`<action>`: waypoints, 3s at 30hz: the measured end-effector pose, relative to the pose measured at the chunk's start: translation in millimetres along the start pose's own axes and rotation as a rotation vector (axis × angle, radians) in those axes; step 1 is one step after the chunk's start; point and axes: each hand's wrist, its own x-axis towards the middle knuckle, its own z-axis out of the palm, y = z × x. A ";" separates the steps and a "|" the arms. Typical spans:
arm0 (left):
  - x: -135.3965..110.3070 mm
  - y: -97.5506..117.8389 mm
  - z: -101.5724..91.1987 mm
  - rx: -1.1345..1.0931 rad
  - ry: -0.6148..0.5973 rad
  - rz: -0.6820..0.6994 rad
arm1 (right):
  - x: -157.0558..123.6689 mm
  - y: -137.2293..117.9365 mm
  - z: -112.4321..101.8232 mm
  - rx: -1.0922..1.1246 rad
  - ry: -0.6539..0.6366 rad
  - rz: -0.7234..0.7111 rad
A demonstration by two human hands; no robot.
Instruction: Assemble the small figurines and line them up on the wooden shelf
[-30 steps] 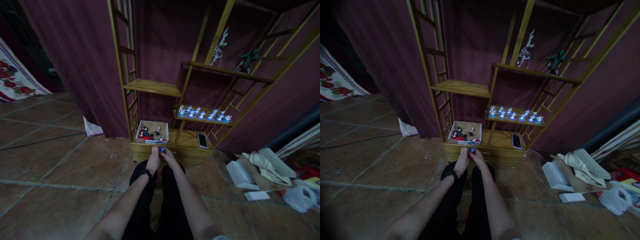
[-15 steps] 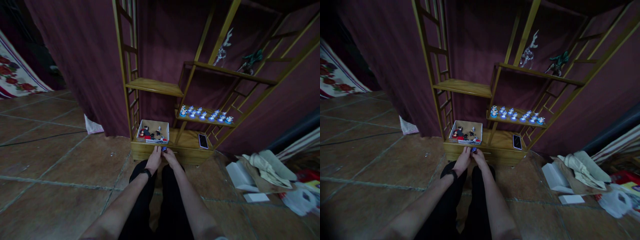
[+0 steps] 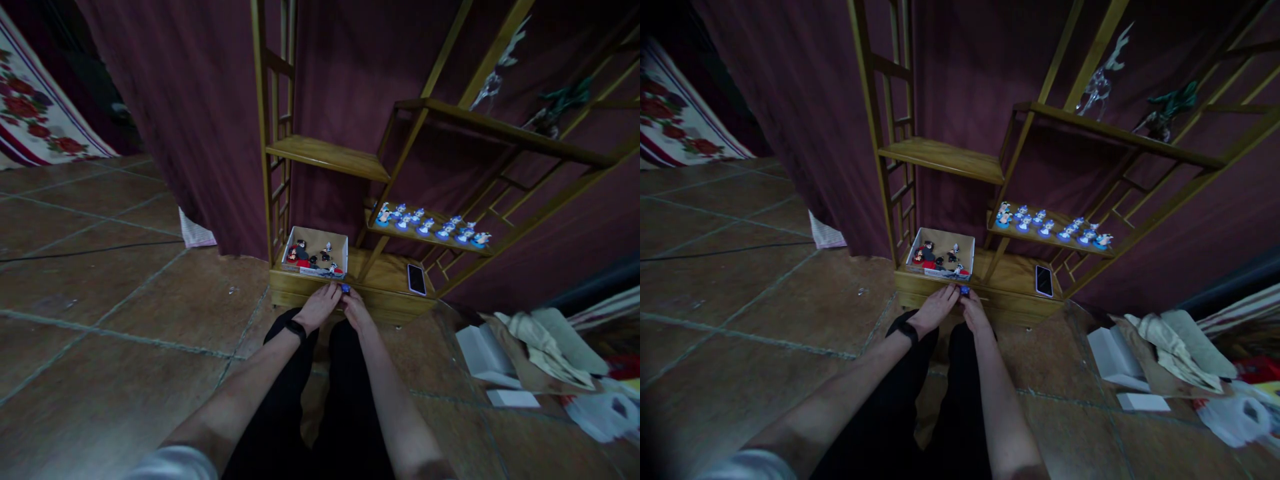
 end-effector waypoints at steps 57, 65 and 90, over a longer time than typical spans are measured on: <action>16.4 -38.4 20.4 -1.371 0.096 -0.720 | 18.8 9.9 1.1 -0.088 0.122 0.115; 16.7 -33.4 16.5 -1.415 0.004 -0.576 | 10.4 -0.8 -3.9 0.041 0.055 0.126; 21.3 -30.4 26.8 -1.611 0.104 -0.704 | 13.3 -1.7 -9.1 0.059 0.072 0.164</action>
